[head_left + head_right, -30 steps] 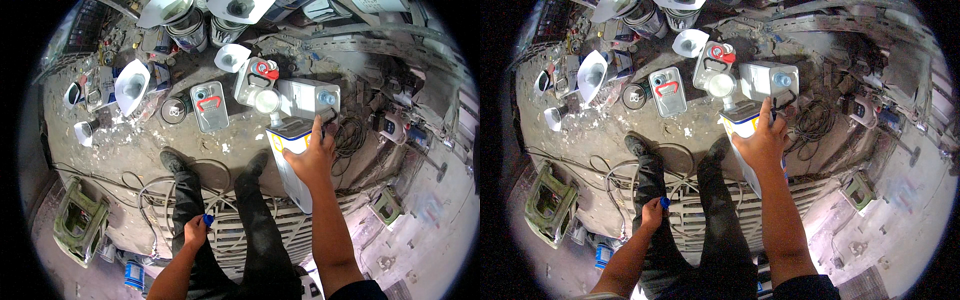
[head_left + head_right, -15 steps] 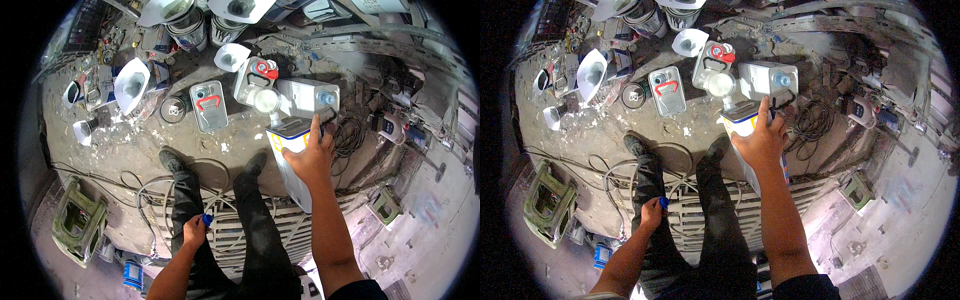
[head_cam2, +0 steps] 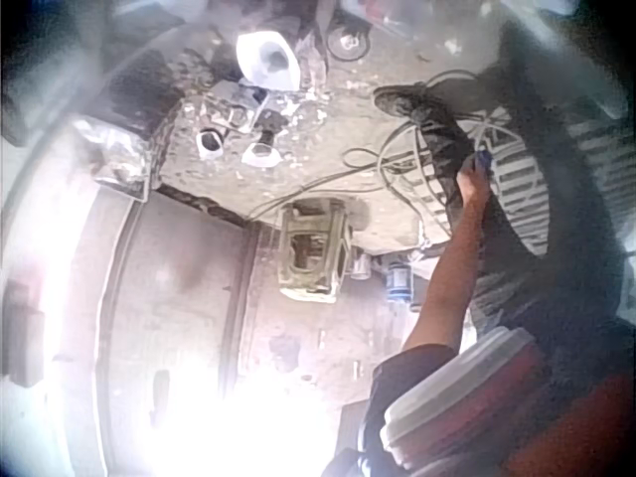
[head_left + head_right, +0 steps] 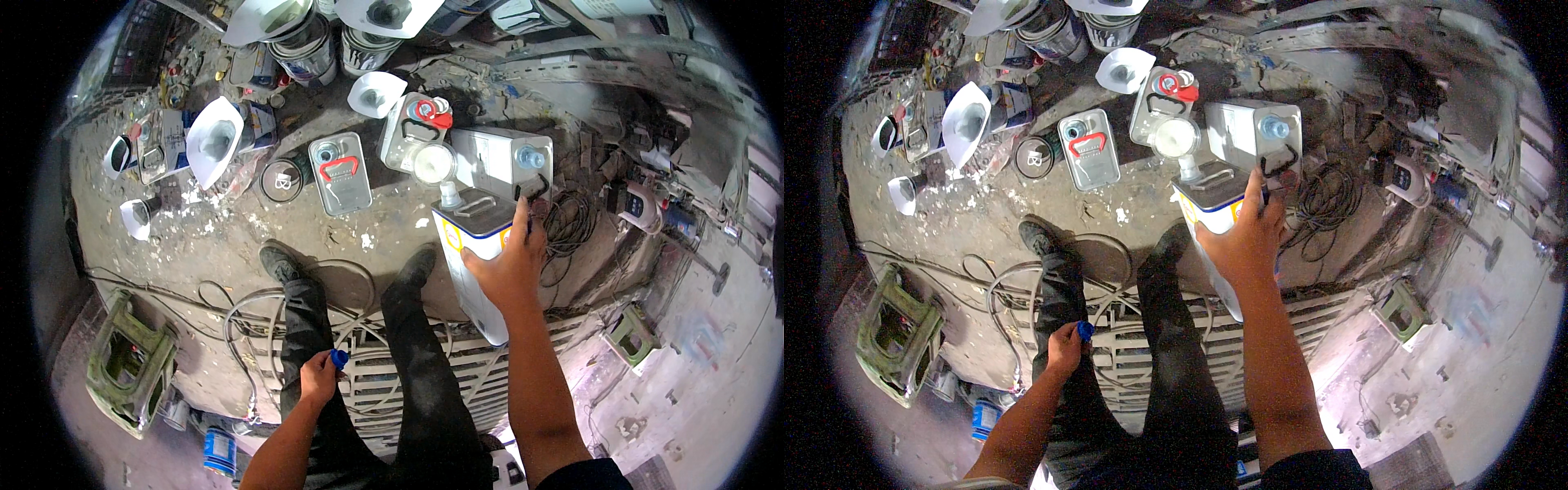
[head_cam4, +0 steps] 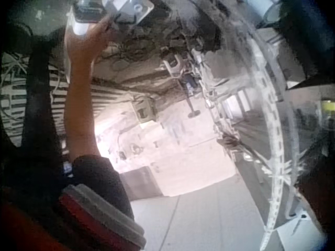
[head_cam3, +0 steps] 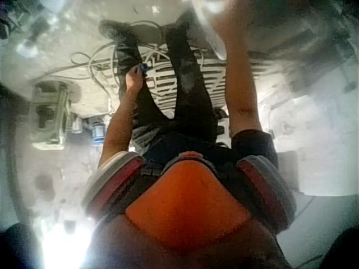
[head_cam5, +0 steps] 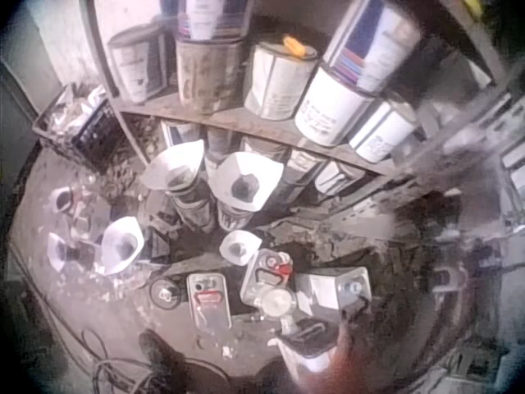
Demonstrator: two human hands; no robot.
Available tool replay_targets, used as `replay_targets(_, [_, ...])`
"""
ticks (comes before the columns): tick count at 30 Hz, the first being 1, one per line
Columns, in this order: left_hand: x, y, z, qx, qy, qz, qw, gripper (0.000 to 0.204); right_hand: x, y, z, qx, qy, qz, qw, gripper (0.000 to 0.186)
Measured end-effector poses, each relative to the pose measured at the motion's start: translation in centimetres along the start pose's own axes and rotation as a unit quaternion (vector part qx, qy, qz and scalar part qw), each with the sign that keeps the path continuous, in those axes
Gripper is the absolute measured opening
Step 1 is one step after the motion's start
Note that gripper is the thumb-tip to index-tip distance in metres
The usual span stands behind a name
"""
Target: The person pours liquid from a large white container into a small plastic cup using a funnel. They then use a metal stick to stir the contents of a paint bucket. Finally, they pour the mixed liquid from the cup into a larger bucket using a funnel.
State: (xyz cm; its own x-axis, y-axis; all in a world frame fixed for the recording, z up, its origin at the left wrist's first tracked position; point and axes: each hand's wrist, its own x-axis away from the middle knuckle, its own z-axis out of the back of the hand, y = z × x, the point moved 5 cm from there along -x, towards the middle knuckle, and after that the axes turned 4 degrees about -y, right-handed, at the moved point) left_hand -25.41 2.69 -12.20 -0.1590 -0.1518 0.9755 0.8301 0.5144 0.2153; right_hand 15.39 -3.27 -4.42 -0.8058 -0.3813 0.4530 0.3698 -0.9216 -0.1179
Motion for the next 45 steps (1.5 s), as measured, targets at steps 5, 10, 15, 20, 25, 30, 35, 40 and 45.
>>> replay_targets(5, [0.3,1.6,0.0,-0.036,0.013,-0.023,0.999,0.026,2.6,1.8,-0.5,-0.038,0.024,0.019,0.999,0.107])
replay_targets(10, [0.6,7.0,0.1,-0.174,0.104,-0.232,0.951,0.024,6.5,3.8,-1.8,-0.074,0.046,0.069,0.994,0.109])
replay_targets(15, [1.5,13.1,-0.4,-0.176,0.127,-0.316,0.923,0.022,10.9,4.0,-4.6,-0.109,0.017,0.173,0.979,0.115])
replay_targets(20, [2.6,17.0,-0.3,-0.147,0.137,-0.354,0.914,0.019,13.5,1.9,-6.3,-0.206,0.003,0.273,0.940,0.108])
replay_targets(25, [3.6,17.0,1.6,-0.076,0.146,-0.305,0.938,0.019,14.2,-0.6,-5.9,-0.229,0.000,0.329,0.916,0.104])
replay_targets(30, [5.3,16.9,3.1,-0.055,0.204,-0.295,0.932,0.019,14.2,-3.3,-5.5,-0.252,0.004,0.371,0.894,0.097])
replay_targets(35, [7.0,17.4,3.7,-0.230,0.232,-0.303,0.895,0.025,14.1,-5.1,-5.4,-0.268,-0.011,0.386,0.883,0.083])
replay_targets(40, [5.7,15.3,6.0,-0.065,0.177,-0.160,0.969,0.028,14.1,-6.5,-5.3,-0.260,0.000,0.414,0.872,0.082])
replay_targets(45, [5.2,14.3,7.8,-0.178,0.130,-0.141,0.965,0.024,14.6,-7.8,-6.0,-0.207,-0.047,0.448,0.868,0.075])
